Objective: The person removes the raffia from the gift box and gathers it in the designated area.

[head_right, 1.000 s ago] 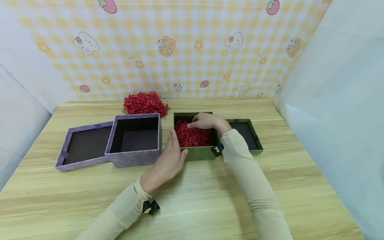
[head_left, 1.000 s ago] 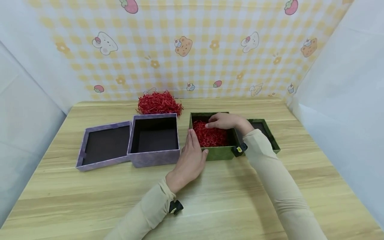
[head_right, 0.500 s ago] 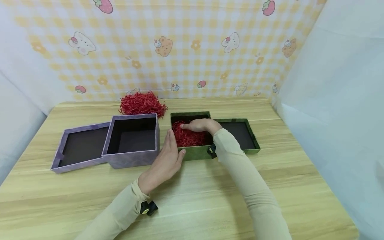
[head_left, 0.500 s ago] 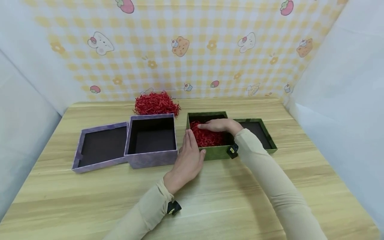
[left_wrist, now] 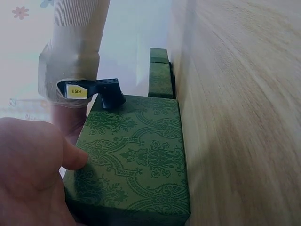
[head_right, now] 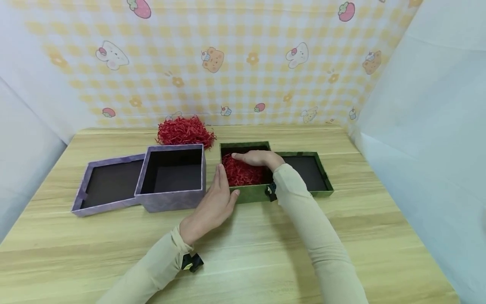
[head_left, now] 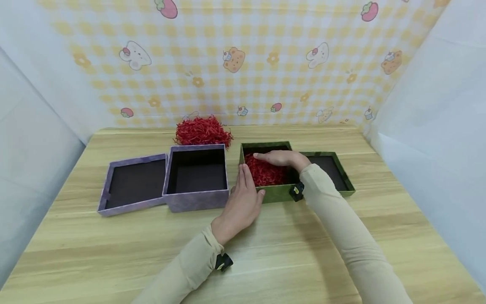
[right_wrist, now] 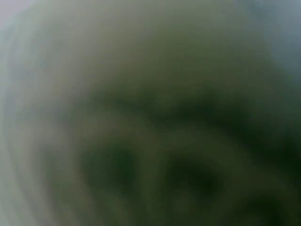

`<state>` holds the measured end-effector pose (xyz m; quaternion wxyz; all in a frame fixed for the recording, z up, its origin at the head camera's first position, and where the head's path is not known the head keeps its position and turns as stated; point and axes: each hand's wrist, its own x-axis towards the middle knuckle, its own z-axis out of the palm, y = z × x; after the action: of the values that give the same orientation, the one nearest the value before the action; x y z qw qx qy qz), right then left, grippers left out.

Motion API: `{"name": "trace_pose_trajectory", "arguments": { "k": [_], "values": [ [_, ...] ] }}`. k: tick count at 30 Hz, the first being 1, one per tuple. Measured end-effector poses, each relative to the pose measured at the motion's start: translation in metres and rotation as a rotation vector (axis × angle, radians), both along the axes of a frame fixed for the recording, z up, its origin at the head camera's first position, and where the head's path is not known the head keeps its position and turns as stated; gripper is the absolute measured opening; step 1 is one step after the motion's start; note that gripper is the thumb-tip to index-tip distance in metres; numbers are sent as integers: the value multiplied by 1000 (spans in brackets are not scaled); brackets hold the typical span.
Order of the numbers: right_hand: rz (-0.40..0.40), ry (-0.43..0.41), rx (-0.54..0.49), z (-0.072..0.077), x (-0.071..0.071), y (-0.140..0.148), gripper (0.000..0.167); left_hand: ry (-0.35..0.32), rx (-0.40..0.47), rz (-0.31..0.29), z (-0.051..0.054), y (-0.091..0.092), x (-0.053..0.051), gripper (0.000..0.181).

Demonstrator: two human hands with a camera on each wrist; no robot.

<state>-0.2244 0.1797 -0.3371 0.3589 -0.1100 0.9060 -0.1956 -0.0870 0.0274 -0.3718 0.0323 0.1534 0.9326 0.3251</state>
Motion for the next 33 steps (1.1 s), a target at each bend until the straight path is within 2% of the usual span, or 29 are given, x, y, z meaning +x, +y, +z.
{"name": "trace_pose_trajectory", "arguments": {
  "k": [10,13,21,27,33],
  "values": [
    [110,50,34,-6,2,-16,75,8,7,4,0,2,1,77],
    [108,49,30,-7,2,-16,73,10,3,-1,0,2,1,77],
    [57,7,-60,-7,1,-10,74,13,7,0,1,1,-1,77],
    [48,-61,-108,-8,4,-8,70,22,-10,-7,0,1,0,74],
    [176,-90,-235,-9,3,-4,53,40,-5,-9,-1,1,1,73]
  ]
}}
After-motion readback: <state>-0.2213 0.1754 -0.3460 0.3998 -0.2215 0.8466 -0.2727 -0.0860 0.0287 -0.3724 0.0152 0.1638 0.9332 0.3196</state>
